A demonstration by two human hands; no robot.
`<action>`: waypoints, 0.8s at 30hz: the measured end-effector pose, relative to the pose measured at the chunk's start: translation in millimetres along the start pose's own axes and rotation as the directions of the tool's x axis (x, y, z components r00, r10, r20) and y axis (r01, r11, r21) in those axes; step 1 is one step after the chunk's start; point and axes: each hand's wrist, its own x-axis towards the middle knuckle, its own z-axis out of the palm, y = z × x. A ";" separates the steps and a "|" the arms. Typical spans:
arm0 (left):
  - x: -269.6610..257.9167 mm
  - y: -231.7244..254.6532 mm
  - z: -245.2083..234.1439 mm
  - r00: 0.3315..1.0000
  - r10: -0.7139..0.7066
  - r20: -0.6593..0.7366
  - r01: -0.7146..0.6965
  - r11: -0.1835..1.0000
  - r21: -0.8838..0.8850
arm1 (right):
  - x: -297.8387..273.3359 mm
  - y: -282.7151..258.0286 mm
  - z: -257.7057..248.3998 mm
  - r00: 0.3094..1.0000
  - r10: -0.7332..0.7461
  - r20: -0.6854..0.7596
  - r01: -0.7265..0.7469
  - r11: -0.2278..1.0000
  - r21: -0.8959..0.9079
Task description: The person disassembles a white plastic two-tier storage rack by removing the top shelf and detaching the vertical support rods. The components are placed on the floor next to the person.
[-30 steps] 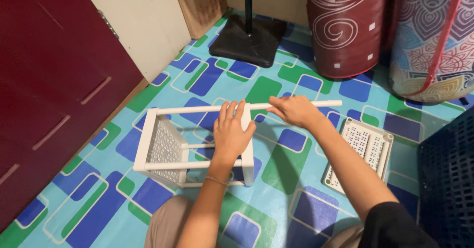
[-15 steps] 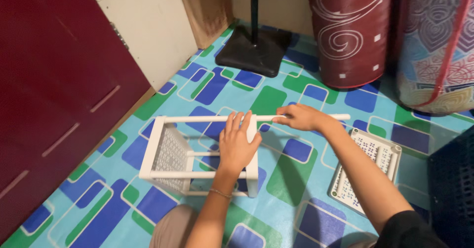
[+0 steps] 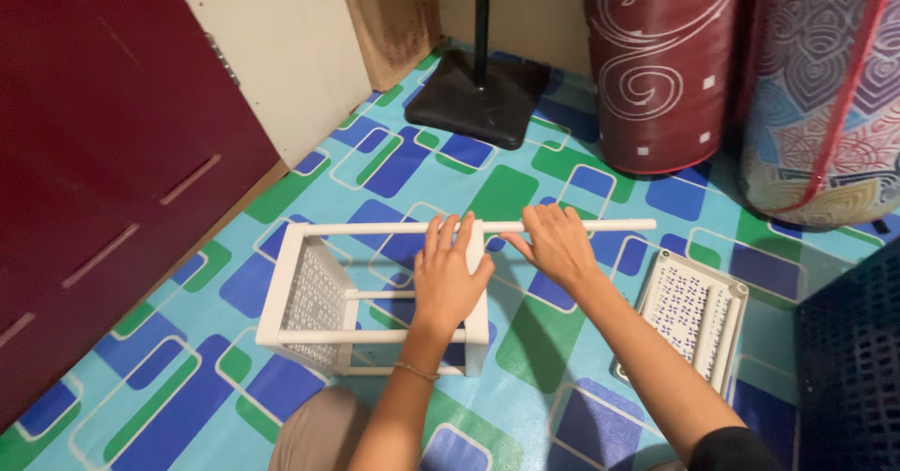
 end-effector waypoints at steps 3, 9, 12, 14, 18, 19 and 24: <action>-0.3 -0.4 -3.2 1.000 0.001 -0.001 -0.001 1.000 -0.010 | 7.4 9.2 0.0 0.983 0.003 0.183 -0.007 1.000 0.019; 0.3 0.9 -4.9 1.000 0.002 -0.014 -0.002 1.000 -0.018 | 24.0 24.5 -2.1 0.859 0.052 0.510 -0.071 0.997 0.018; 0.3 1.8 -5.9 1.000 -0.010 -0.019 0.010 1.000 -0.013 | 33.2 33.4 1.3 0.771 0.055 0.635 -0.134 0.988 0.076; -0.3 2.9 -6.7 1.000 -0.021 -0.015 0.021 1.000 -0.013 | 39.2 40.1 5.1 0.702 0.045 0.711 -0.215 0.965 0.152; 1.7 3.7 -7.1 1.000 -0.001 -0.010 0.001 1.000 0.004 | 48.1 52.8 9.4 0.503 0.026 0.864 -0.435 0.871 0.227; 2.4 3.2 -6.5 1.000 -0.003 0.000 0.003 1.000 0.001 | 49.6 56.3 8.3 0.484 0.017 0.875 -0.450 0.862 0.232; 3.2 0.7 -0.5 1.000 0.004 -0.016 -0.004 1.000 -0.012 | 40.6 47.7 -1.7 0.718 0.145 0.680 -0.351 0.920 0.173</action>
